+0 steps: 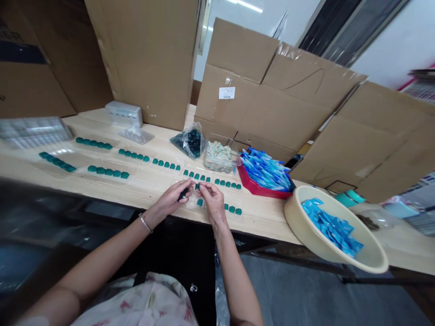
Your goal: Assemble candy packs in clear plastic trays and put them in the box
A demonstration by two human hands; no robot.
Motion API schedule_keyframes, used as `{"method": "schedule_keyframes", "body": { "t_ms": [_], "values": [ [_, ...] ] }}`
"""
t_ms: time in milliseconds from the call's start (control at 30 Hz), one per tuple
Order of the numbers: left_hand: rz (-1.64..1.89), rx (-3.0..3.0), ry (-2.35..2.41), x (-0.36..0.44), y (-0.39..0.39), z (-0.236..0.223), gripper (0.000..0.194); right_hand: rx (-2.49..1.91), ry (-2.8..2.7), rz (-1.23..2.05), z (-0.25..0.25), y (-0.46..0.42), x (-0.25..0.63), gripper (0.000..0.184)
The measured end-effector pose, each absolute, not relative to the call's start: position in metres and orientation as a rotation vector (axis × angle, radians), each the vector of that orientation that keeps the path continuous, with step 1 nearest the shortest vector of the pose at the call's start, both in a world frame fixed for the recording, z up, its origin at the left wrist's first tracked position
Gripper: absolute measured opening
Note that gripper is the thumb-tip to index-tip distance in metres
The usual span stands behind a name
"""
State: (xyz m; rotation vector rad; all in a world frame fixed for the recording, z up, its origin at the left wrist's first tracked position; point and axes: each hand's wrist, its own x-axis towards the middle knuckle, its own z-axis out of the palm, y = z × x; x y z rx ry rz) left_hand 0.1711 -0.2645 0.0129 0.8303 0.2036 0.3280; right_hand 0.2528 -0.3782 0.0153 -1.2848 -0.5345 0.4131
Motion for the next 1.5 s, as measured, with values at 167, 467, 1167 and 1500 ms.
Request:
{"method": "schedule_keyframes", "body": {
  "t_ms": [167, 467, 1167, 1500],
  "values": [
    [0.45, 1.294, 0.292, 0.161, -0.269, 0.012, 0.034, -1.325, -0.538, 0.389, 0.013, -0.378, 0.25, 0.023],
    [0.634, 1.626, 0.299, 0.168, -0.265, 0.008, 0.018, -1.717, -0.967, -0.123, 0.017, -0.384, 0.239, 0.015],
    [0.512, 2.227, 0.135, 0.115, -0.258, 0.001, 0.018, -1.822, -1.116, -0.023, 0.002, -0.397, 0.252, 0.013],
    [0.465, 1.911, 0.182, 0.121, -0.264, -0.004, 0.011, -2.082, -1.523, -0.243, 0.002, -0.394, 0.243, 0.017]
  ]
}}
